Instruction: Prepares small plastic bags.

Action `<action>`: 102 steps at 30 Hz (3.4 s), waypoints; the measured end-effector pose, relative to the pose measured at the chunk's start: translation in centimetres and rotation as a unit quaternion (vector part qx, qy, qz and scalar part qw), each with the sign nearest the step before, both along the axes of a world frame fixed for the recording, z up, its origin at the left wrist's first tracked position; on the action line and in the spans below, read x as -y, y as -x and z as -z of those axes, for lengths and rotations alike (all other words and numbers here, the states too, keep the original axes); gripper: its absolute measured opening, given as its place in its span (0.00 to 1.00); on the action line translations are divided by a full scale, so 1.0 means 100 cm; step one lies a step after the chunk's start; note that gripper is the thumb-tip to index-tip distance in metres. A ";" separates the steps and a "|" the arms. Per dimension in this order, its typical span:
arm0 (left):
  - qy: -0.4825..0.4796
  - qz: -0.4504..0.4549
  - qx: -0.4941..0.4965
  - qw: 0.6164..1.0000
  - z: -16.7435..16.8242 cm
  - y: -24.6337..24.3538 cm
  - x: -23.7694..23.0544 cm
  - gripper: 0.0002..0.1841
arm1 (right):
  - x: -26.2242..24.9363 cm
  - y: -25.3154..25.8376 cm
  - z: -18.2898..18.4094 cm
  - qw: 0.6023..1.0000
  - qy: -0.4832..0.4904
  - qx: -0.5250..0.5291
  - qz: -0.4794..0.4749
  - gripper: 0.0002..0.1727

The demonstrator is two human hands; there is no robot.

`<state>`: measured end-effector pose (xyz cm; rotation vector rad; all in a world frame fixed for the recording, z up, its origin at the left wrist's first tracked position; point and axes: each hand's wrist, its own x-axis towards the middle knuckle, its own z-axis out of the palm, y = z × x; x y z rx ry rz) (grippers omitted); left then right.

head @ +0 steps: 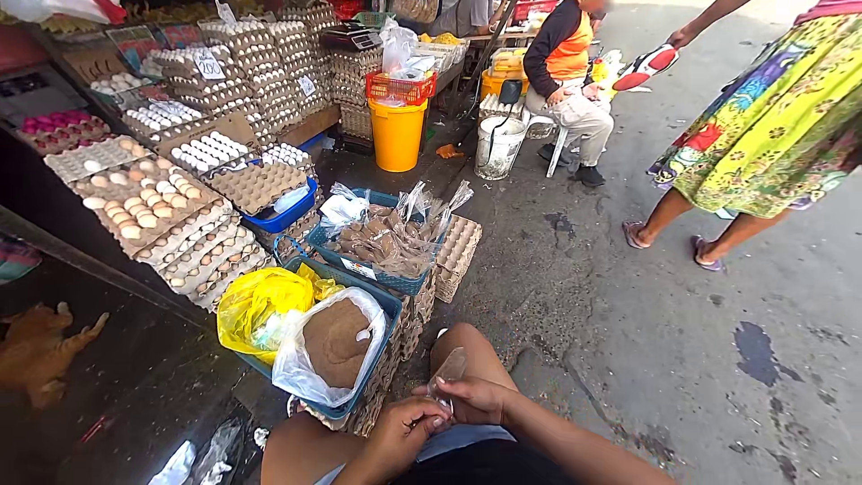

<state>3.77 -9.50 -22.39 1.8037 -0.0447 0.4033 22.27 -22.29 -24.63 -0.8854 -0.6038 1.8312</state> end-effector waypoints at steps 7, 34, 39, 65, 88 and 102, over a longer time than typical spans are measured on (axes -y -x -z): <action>0.021 0.000 0.020 1.000 -0.004 0.007 0.000 0.10 | -0.011 -0.070 -0.071 0.965 -0.092 0.083 0.233 0.26; -0.025 0.011 0.128 0.991 -0.005 0.007 -0.003 0.10 | -0.015 -0.039 -0.065 0.974 -0.167 0.044 0.148 0.40; -0.050 0.012 0.122 0.991 -0.004 0.011 -0.005 0.10 | -0.014 -0.047 -0.074 0.969 -0.182 0.043 0.162 0.40; -0.066 0.019 0.142 0.988 -0.004 0.006 -0.009 0.11 | -0.009 -0.065 -0.094 0.942 -0.208 -0.024 0.264 0.35; -0.130 -0.018 -0.332 0.934 -0.029 0.009 -0.003 0.27 | -0.019 -0.041 -0.097 0.925 -0.209 0.029 0.317 0.18; -0.051 -0.210 -0.153 0.964 -0.002 0.004 0.007 0.08 | -0.029 0.018 -0.085 0.887 -0.349 0.252 0.167 0.18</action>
